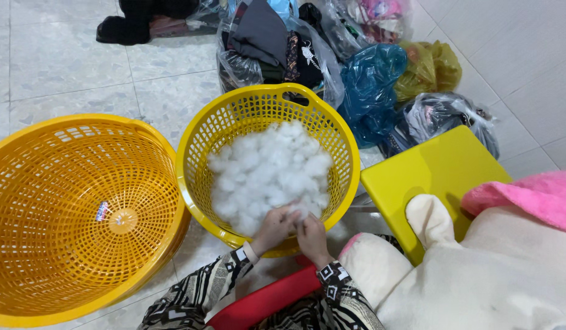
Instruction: The person repeatedly takes handfuls of white stuffing from a yellow basket and pushes it into the opening of a large plush toy. The person continues to fill the toy by hand throughout the clip.
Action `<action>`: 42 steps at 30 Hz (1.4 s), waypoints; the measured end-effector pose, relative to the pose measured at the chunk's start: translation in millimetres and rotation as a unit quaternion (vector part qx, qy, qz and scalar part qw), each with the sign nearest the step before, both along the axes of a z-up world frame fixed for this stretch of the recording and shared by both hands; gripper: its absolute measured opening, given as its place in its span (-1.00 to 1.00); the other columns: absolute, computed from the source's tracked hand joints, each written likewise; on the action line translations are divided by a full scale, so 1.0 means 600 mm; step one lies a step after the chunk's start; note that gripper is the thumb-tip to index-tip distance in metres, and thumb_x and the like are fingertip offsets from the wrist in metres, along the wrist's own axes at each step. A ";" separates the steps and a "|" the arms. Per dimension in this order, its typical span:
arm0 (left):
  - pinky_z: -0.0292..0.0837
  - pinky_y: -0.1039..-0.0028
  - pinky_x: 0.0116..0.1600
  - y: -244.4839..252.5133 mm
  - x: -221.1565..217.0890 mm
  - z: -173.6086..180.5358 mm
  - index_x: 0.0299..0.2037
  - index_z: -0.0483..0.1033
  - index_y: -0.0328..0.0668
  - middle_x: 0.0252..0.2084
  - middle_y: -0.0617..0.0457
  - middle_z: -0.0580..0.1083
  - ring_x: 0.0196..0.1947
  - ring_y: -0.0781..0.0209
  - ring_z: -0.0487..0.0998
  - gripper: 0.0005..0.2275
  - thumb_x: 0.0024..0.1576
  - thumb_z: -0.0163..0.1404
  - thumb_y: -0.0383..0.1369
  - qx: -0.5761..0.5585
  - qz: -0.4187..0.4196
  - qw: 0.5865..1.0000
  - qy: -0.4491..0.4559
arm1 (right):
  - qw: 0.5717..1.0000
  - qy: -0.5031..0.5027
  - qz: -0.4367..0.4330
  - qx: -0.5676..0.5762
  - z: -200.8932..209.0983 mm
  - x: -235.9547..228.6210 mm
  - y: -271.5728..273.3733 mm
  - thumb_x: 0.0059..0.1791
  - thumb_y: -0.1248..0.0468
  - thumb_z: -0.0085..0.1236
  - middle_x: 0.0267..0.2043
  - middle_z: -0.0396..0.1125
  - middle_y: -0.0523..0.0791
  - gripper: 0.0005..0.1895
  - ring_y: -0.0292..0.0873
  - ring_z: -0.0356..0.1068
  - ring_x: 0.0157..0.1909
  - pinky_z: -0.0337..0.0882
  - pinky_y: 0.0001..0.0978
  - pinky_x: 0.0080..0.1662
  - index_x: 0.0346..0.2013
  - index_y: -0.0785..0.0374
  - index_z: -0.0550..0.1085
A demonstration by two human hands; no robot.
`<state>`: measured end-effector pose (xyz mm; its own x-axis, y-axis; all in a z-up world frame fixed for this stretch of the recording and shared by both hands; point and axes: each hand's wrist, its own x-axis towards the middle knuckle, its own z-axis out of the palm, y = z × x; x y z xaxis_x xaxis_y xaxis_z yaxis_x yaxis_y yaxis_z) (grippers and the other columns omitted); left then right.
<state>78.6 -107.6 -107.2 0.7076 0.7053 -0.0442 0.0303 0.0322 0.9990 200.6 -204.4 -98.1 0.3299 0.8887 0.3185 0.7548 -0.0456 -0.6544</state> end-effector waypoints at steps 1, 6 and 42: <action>0.44 0.46 -0.15 0.008 -0.004 0.010 -0.02 0.62 -0.34 -0.03 -0.10 0.63 -0.28 0.24 0.46 -0.77 0.29 0.03 -0.33 0.004 0.028 0.999 0.018 | 0.999 -0.032 0.014 0.020 0.004 -0.004 0.001 0.02 0.36 0.04 -0.25 0.40 0.15 -0.89 0.26 0.41 -0.19 0.41 0.01 -0.16 -0.31 0.38 0.45; 0.47 0.51 0.08 0.051 -0.032 0.121 -0.04 0.62 -0.36 -0.08 -0.13 0.63 -0.07 0.31 0.57 -0.82 0.29 -0.07 -0.51 0.050 0.167 0.968 -0.179 | 0.998 -0.050 0.008 -0.033 0.043 -0.021 0.007 0.04 0.32 0.07 -0.23 0.38 0.14 -0.85 0.29 0.38 -0.14 0.38 0.03 -0.14 -0.23 0.39 0.43; -0.10 0.02 0.63 -0.260 0.215 0.422 0.57 -0.05 -0.17 0.63 -0.30 -0.04 0.66 -0.24 -0.09 0.00 -0.02 0.28 0.02 0.343 -0.385 0.796 -0.317 | 0.745 -0.250 -0.421 0.453 0.382 -0.018 -0.521 0.21 0.01 0.01 0.46 -0.02 0.00 -0.37 0.01 0.16 0.40 0.17 -0.10 0.39 0.45 0.11 0.00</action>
